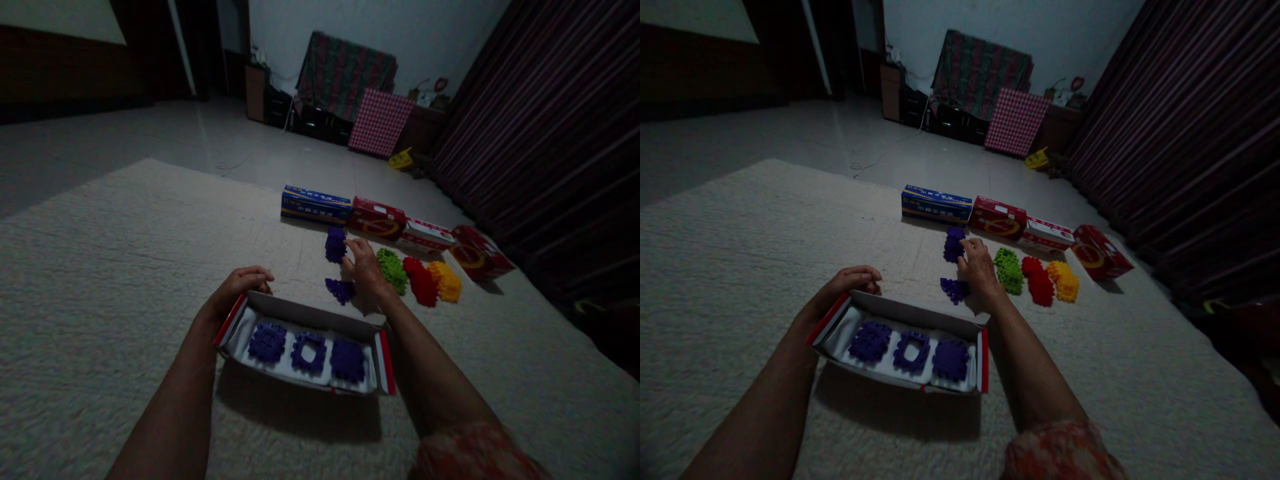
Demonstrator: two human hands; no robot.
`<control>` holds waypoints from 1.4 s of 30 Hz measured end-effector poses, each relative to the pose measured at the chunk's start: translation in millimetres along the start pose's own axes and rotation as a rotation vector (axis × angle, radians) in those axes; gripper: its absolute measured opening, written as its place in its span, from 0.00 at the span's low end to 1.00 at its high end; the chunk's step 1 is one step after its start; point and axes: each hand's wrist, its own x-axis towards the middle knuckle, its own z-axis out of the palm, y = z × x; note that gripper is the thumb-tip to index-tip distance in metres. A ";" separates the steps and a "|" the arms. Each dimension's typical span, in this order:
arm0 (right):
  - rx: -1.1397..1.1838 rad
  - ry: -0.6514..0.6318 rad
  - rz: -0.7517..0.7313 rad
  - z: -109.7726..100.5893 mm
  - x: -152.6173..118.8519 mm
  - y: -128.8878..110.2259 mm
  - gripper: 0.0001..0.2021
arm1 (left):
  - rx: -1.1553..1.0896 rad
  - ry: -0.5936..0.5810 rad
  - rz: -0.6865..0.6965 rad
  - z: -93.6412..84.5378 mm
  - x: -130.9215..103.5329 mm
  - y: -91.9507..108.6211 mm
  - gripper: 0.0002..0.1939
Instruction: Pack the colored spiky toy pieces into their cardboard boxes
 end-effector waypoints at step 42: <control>0.141 -0.349 -0.226 -93.4 -61.6 -165.9 0.04 | -0.010 -0.028 0.094 -5.7 3.5 -10.3 0.12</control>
